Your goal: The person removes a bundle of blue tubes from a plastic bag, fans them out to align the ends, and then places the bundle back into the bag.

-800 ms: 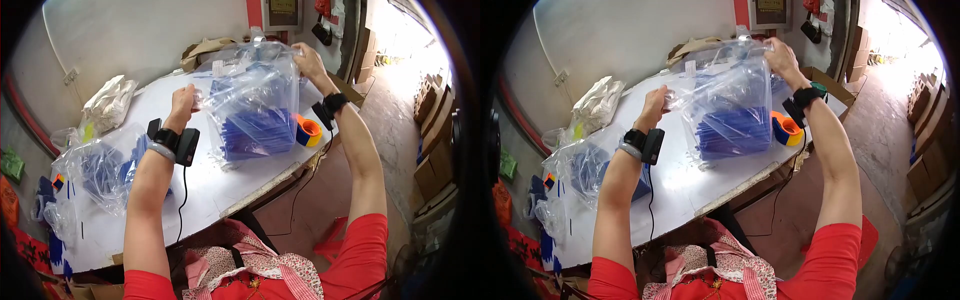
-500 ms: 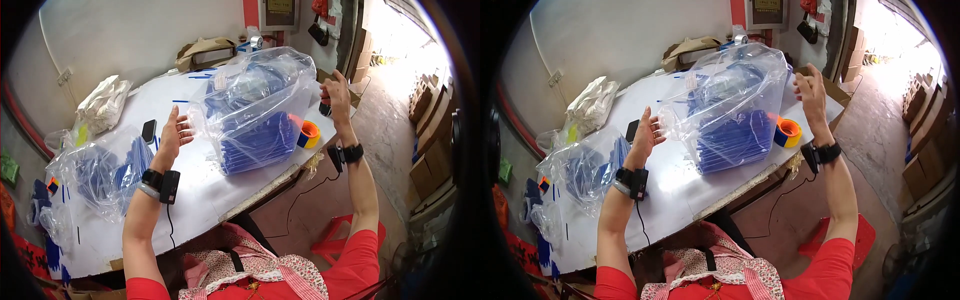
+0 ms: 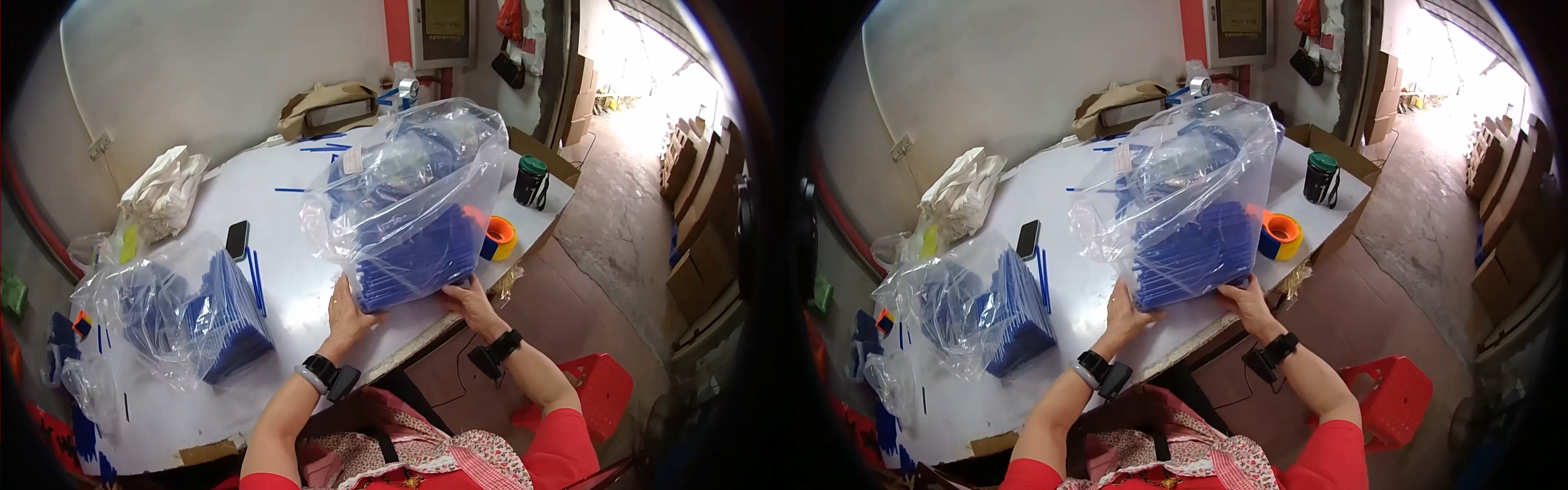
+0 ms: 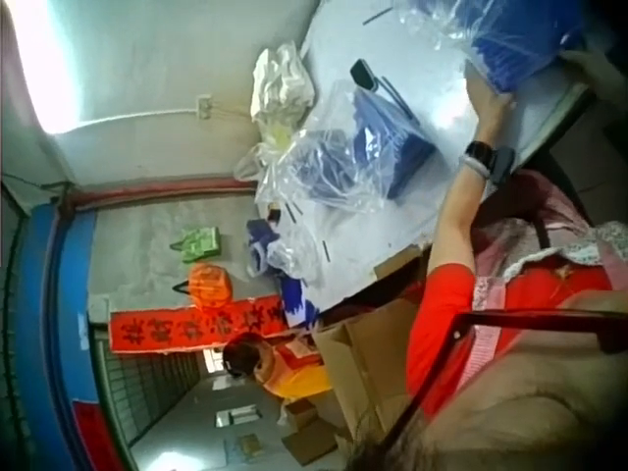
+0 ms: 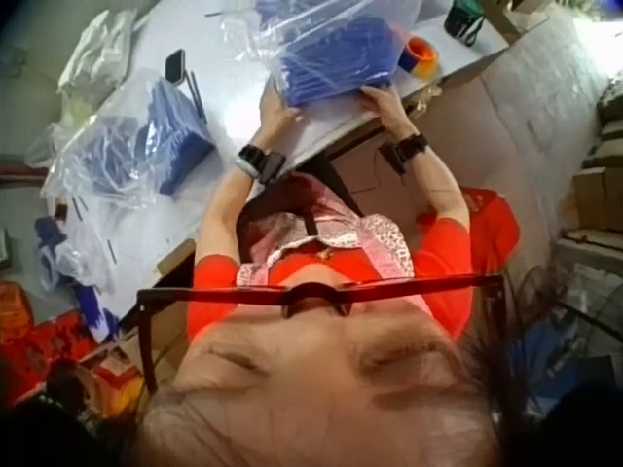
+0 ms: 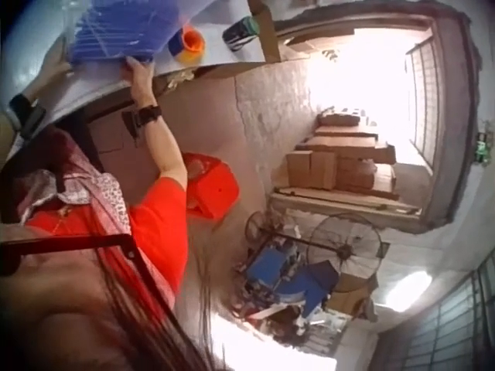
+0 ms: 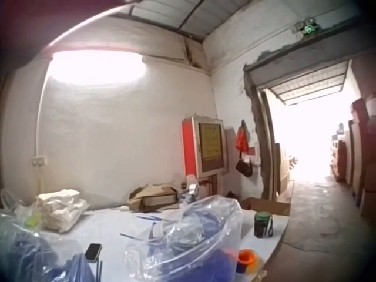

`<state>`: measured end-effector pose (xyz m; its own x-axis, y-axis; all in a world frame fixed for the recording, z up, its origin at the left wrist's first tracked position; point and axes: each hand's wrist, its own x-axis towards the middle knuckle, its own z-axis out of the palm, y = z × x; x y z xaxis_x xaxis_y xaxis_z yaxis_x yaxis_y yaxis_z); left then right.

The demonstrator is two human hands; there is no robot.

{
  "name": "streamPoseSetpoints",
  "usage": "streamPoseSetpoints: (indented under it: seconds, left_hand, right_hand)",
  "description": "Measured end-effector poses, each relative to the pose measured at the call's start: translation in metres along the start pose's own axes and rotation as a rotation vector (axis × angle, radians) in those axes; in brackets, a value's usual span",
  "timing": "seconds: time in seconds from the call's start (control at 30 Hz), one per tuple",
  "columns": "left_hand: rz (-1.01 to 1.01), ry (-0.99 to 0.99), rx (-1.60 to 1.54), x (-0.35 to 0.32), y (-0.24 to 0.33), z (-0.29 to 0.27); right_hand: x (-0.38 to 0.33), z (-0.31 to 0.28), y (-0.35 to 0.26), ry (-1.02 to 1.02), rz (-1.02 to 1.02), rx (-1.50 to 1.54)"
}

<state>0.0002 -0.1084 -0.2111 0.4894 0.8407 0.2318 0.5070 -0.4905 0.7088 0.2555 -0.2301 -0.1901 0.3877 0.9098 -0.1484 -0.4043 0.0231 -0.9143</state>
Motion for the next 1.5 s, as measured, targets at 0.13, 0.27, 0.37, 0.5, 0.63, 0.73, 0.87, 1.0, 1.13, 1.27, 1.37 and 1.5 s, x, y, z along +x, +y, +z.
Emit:
streamPoseSetpoints:
  seconds: [0.13, 0.27, 0.37, 0.5, 0.63, 0.73, 0.87, 1.0, 1.13, 1.27, 1.37, 1.5]
  left_hand:
    - [0.025, 0.008, 0.16, 0.027, 0.006, 0.023]
    - [0.124, 0.045, 0.104, 0.053, 0.004, 0.024]
    - [0.231, 0.161, 0.169, 0.086, -0.013, 0.033]
    - [0.1, -0.029, 0.199, 0.122, -0.022, 0.025]
    - [0.261, 0.068, 0.255, 0.134, -0.02, 0.024]
    - [0.119, 0.12, -0.124, 0.105, -0.002, 0.025]
    - [-0.008, 0.315, -0.364, 0.09, 0.024, 0.046]
    - [-0.107, 0.377, -0.347, 0.109, 0.048, 0.055]
    - [-0.143, 0.414, -0.348, 0.086, 0.045, 0.03]
    - [-0.022, 0.223, -0.415, 0.008, 0.059, -0.064]
    - [0.361, 0.551, 0.006, -0.046, 0.073, -0.155]
    - [0.25, 0.815, 0.53, -0.087, 0.058, -0.267]
  right_hand:
    - [0.026, -0.004, 0.008, 0.022, -0.043, 0.074]
    - [0.062, 0.001, -0.002, 0.062, 0.049, 0.073]
    - [0.087, 0.009, -0.009, 0.057, 0.043, 0.07]
    - [0.11, 0.014, -0.007, 0.113, 0.035, 0.072]
    - [0.112, 0.017, -0.019, 0.074, 0.084, 0.005]
    - [0.095, 0.004, -0.024, 0.208, -0.053, -0.266]
    - [0.093, -0.015, -0.038, 0.382, -0.467, -0.594]
    - [0.11, 0.004, -0.045, 0.19, -0.339, -0.18]
    - [0.087, 0.011, -0.051, 0.134, -0.549, -0.415]
    - [0.019, -0.01, -0.023, 0.107, -0.554, -0.542]
    - [-0.043, -0.024, 0.002, 0.02, -0.514, -0.524]
    - [-0.09, 0.008, -0.014, -0.051, -0.555, -0.759]
